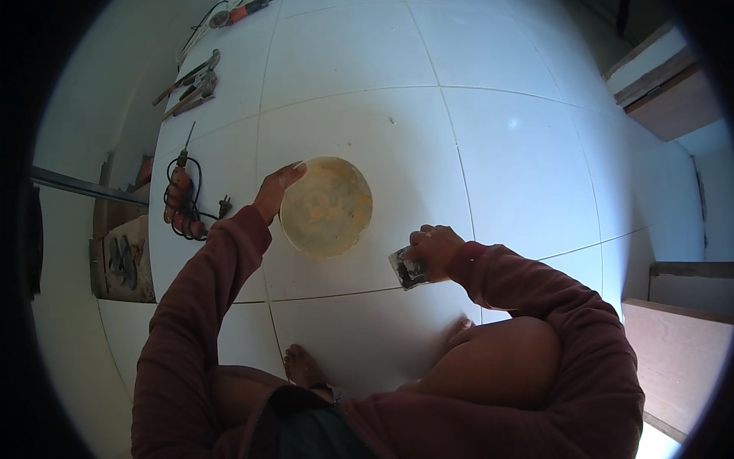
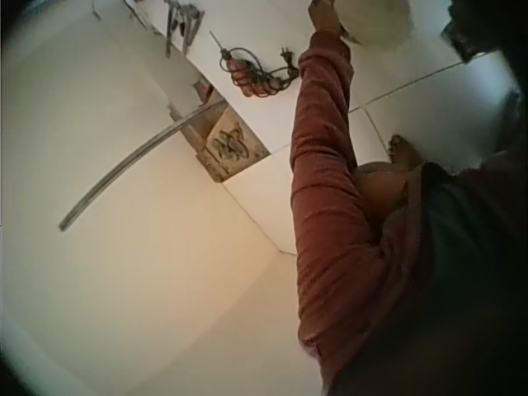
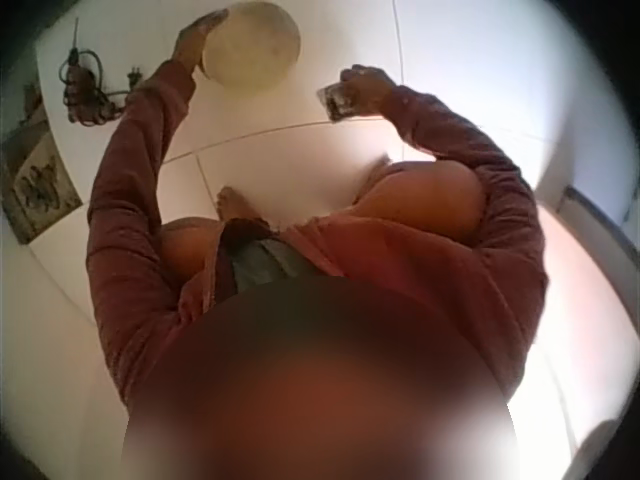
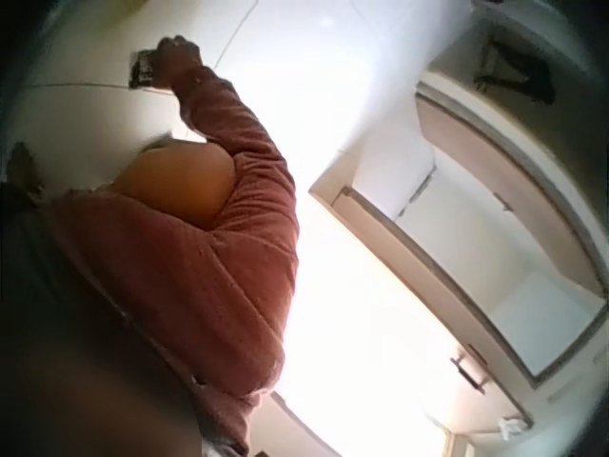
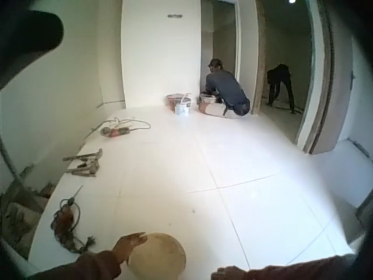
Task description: Applying grout to the joints between floor tiles using a hand float and a bucket of mixture.
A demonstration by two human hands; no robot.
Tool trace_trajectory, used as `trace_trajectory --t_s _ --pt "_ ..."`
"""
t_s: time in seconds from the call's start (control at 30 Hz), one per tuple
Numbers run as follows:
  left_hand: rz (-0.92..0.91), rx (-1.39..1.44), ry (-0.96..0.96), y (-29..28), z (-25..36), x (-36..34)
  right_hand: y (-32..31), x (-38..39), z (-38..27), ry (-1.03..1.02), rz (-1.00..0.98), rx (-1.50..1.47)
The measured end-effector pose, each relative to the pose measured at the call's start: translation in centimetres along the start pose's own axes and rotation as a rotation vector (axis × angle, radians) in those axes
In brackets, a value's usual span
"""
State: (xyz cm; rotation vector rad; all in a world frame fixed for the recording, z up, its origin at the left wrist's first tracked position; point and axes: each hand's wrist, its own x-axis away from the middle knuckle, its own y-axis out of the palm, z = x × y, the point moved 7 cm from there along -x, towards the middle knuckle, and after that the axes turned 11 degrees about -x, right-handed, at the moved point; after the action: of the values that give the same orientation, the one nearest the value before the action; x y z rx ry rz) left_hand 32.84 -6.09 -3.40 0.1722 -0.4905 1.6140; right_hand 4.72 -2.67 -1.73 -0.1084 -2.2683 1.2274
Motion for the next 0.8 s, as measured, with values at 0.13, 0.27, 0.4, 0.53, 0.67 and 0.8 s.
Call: trace_trajectory --t_s 0.13,0.27,0.4,0.53,0.67,0.8 --pt "0.047 -0.242 -0.067 1.4 1.4 1.3 -4.6 -1.3 1.6 0.130 0.270 -1.091" --pt "0.055 -0.609 -0.192 2.6 2.8 2.3 -5.4 -3.6 3.8 0.297 0.285 -1.147" --pt "0.055 -0.679 -0.204 3.0 3.1 2.5 -6.8 -5.3 3.2 0.197 0.320 -0.982" --pt "0.062 -0.663 -0.170 2.9 2.8 2.3 -6.9 -9.1 -0.9 0.147 0.267 -0.466" --pt "0.063 -0.680 -0.126 2.9 2.6 2.4 -6.4 -9.9 0.4 0.366 0.169 -0.803" --pt "0.199 -0.722 0.081 2.2 2.4 3.6 -3.6 -10.7 -1.1 0.349 0.111 -0.969"
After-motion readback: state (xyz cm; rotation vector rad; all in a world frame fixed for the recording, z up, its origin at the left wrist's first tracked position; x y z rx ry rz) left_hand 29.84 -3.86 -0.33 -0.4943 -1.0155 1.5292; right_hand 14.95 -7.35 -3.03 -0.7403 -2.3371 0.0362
